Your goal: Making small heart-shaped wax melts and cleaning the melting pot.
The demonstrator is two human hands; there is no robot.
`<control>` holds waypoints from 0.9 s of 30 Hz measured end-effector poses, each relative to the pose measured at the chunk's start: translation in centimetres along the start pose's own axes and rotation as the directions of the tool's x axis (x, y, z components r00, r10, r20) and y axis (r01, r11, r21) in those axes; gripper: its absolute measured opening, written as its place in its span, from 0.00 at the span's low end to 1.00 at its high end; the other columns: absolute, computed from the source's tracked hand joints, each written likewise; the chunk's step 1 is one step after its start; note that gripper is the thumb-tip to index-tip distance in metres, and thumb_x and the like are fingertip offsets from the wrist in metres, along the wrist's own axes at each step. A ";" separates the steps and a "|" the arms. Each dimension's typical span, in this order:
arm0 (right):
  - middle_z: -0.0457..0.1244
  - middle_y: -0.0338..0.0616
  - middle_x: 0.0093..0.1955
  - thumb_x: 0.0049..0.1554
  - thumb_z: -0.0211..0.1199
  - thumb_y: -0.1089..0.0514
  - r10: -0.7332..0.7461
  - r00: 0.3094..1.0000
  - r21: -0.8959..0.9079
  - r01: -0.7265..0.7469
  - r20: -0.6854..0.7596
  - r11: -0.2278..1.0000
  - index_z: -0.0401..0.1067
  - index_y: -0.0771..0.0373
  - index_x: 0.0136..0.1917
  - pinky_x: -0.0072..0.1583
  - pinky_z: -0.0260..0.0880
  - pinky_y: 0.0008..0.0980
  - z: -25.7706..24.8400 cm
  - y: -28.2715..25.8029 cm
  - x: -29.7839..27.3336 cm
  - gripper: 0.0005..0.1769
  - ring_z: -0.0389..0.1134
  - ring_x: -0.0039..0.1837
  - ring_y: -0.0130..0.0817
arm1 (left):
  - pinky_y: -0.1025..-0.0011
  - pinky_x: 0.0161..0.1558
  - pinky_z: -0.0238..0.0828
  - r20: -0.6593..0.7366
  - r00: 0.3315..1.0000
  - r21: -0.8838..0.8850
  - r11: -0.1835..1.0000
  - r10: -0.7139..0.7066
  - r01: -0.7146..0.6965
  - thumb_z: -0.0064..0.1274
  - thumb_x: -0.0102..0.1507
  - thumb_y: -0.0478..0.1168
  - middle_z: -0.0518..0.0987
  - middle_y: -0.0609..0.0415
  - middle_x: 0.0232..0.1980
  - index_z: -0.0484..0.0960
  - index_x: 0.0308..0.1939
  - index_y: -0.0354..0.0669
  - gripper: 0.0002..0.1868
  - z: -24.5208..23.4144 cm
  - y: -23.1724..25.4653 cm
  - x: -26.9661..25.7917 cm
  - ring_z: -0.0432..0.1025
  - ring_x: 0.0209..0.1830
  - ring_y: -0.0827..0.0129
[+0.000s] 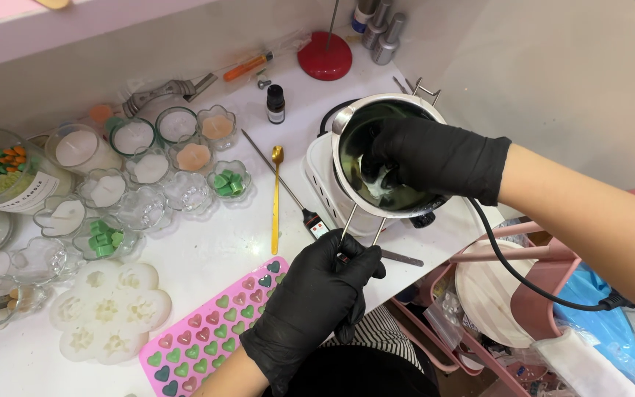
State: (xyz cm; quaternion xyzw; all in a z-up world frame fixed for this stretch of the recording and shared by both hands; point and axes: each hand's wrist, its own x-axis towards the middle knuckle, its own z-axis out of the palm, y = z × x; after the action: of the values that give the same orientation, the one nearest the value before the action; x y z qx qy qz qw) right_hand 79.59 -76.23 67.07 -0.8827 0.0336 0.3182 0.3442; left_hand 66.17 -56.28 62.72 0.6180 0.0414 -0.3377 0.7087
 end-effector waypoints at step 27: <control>0.69 0.53 0.54 0.47 0.68 0.66 -0.714 0.682 -0.617 0.633 0.159 0.468 0.79 0.58 0.59 0.55 0.71 0.41 -3.5 0.9 -1.5 0.24 0.70 0.54 0.50 | 0.75 0.22 0.68 0.168 0.986 -0.060 0.998 -0.013 0.024 0.46 0.69 0.48 0.83 0.46 0.24 0.83 0.46 0.36 0.18 -0.2 1.3 0.4 0.75 0.18 0.71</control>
State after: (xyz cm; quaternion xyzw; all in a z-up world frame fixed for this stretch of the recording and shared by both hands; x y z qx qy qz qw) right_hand 80.05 -79.38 69.34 -0.9014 -0.4043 0.0937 0.1238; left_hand 67.19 -56.23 63.56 0.5649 -0.0023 -0.3936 0.7253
